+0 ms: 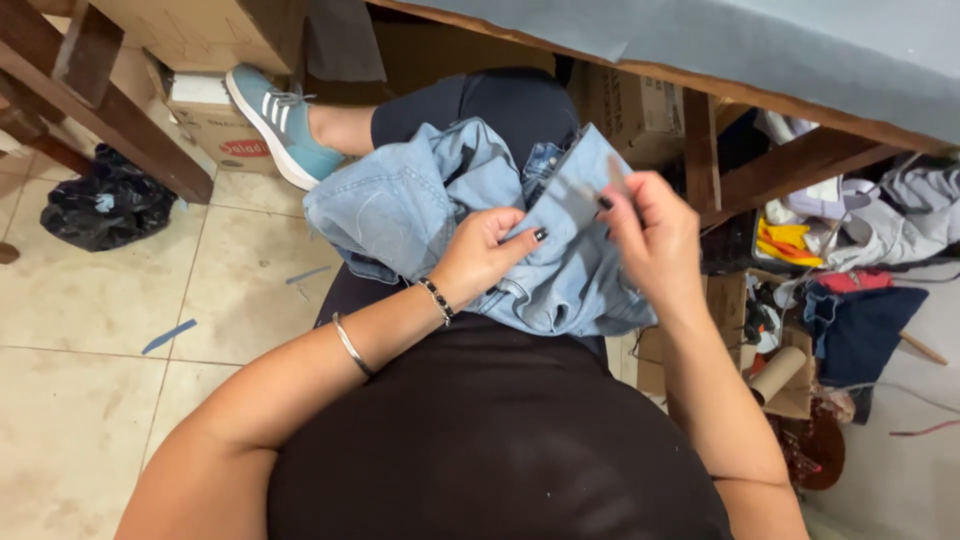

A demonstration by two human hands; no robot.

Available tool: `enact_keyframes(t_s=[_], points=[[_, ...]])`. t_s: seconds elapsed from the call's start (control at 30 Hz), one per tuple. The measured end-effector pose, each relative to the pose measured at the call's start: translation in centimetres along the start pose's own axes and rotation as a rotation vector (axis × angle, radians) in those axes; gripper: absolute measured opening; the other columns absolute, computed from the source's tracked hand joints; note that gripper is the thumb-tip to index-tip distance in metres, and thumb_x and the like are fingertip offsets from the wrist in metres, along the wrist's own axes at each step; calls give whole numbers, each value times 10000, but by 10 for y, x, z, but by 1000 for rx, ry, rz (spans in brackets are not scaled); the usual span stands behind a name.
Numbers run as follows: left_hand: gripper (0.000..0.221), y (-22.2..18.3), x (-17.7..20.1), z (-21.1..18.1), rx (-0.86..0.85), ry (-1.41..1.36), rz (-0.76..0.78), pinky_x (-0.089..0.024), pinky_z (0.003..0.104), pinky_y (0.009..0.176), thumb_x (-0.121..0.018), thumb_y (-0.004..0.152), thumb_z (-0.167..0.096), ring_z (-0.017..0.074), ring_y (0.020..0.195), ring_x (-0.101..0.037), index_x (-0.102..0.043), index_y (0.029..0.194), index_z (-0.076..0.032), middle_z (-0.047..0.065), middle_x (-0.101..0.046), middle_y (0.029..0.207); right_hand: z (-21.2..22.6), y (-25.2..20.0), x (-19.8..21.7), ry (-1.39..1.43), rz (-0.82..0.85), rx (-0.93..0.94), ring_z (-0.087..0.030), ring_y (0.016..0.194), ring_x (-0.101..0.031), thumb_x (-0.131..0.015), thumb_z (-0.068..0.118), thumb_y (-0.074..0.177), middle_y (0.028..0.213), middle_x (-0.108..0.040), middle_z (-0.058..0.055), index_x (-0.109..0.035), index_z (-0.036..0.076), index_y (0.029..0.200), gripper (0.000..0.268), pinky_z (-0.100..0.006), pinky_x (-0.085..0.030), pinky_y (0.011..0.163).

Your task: Trimming loose threads from denim shorts using scissors

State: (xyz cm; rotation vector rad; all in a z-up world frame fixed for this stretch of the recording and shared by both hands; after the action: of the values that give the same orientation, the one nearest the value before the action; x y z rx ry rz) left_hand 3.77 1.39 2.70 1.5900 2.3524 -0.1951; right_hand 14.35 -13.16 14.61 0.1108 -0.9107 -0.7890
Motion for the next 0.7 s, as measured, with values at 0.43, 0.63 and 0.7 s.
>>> enact_keyframes(t_s=[0.43,0.63,0.7], points=[[226,2,0,-1,-46,30,-4,-588,282,864,-696,992,-145,43,916,-656,-737,1189,-41,130,-791,980,-38,-14,-11,-89,-37,26,-291,605,-571,-798,112,960,680,-561,-88,-611,67,756,280,-317,-439,572],[263,2,-3,5,-73,52,1,-582,322,917,-692,1000,-138,64,985,-655,-722,1245,-47,144,-780,1033,-44,-16,-6,-6,43,-75,-223,655,-582,-741,160,982,663,-515,-54,-712,124,1022,61,-331,-469,636],[193,6,4,23,-55,93,5,-577,291,851,-688,1002,-161,35,899,-619,-746,1160,-66,88,-779,925,-9,-3,-13,65,114,-91,-264,653,-585,-681,198,1008,684,-564,-76,-695,146,1055,71,-365,-482,652]])
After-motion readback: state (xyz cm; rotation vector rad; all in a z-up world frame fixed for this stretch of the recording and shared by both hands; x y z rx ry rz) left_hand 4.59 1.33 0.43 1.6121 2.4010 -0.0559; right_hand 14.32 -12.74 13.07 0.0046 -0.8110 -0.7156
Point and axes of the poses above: each hand's wrist, its own y-axis towards the middle knuckle, its own x-axis out of the back of the hand, z = x × y, the point moved 5 cm from there along y, towards the middle knuckle
